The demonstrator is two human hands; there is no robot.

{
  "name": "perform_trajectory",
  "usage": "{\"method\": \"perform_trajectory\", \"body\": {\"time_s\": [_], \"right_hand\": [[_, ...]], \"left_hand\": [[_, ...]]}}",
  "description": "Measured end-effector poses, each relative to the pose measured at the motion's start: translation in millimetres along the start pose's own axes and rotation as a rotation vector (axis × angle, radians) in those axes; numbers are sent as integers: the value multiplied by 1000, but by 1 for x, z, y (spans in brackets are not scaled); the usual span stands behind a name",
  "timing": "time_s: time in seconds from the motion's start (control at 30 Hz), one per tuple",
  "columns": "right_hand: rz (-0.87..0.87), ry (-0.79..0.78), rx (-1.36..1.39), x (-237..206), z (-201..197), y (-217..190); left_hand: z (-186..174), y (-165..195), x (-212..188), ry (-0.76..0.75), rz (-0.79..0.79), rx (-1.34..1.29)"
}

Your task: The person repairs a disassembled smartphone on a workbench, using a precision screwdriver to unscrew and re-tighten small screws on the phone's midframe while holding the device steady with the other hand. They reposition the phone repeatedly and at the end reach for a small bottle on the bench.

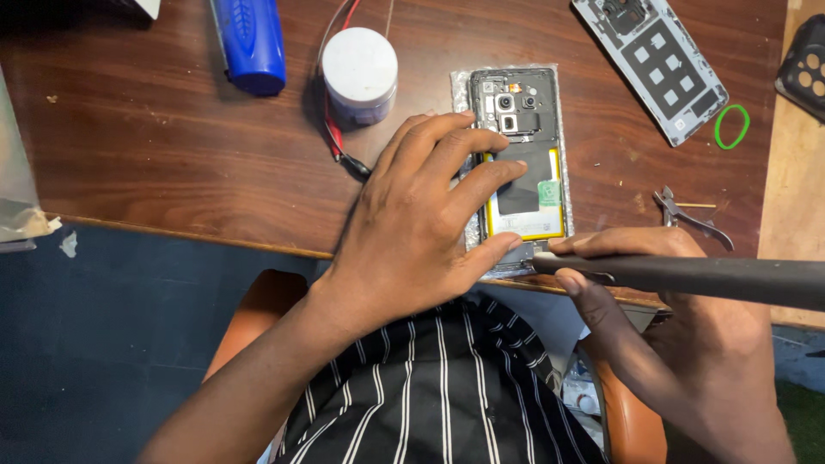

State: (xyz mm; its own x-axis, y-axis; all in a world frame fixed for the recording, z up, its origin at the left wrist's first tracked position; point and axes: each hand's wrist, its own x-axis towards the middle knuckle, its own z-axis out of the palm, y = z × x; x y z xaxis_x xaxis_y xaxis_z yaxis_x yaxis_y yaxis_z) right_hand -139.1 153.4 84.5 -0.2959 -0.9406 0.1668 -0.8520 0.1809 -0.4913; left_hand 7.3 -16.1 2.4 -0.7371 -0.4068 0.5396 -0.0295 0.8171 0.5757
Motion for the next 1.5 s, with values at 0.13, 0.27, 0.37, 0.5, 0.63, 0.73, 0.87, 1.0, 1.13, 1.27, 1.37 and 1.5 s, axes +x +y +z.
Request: {"method": "perform_trajectory", "body": {"time_s": [0.13,0.27,0.37,0.5,0.63,0.73,0.87,1.0,1.13,1.27,1.37,1.5], "right_hand": [[1,10,18,0,0,0],[26,11,6,0,1,1],[-15,27,36,0,2,0],[23,14,52,-1,2,1],[42,7,37,-4,3,4],[70,-7,52,-6,4,4],[42,4,9,-6,4,1],[10,2,112,-8,5,4],[35,26,281,-9,1,19],[277,379,552,16,-19,62],[202,520,641,58,-30,116],[205,501,747,87,-22,170]], "left_hand": [[2,1,0,8,0,-13],[0,1,-1,8,1,-14],[1,1,0,5,-1,-13],[0,1,0,3,-1,-11],[0,2,-1,0,-4,-15],[0,2,-1,-3,-6,-15],[-1,3,0,-4,-14,-20],[-4,6,2,-20,-27,-24],[-7,10,6,-50,-43,-15],[-5,9,19,-63,-99,-30],[1,4,34,-69,-77,20],[10,-2,49,-94,-75,120]]}}
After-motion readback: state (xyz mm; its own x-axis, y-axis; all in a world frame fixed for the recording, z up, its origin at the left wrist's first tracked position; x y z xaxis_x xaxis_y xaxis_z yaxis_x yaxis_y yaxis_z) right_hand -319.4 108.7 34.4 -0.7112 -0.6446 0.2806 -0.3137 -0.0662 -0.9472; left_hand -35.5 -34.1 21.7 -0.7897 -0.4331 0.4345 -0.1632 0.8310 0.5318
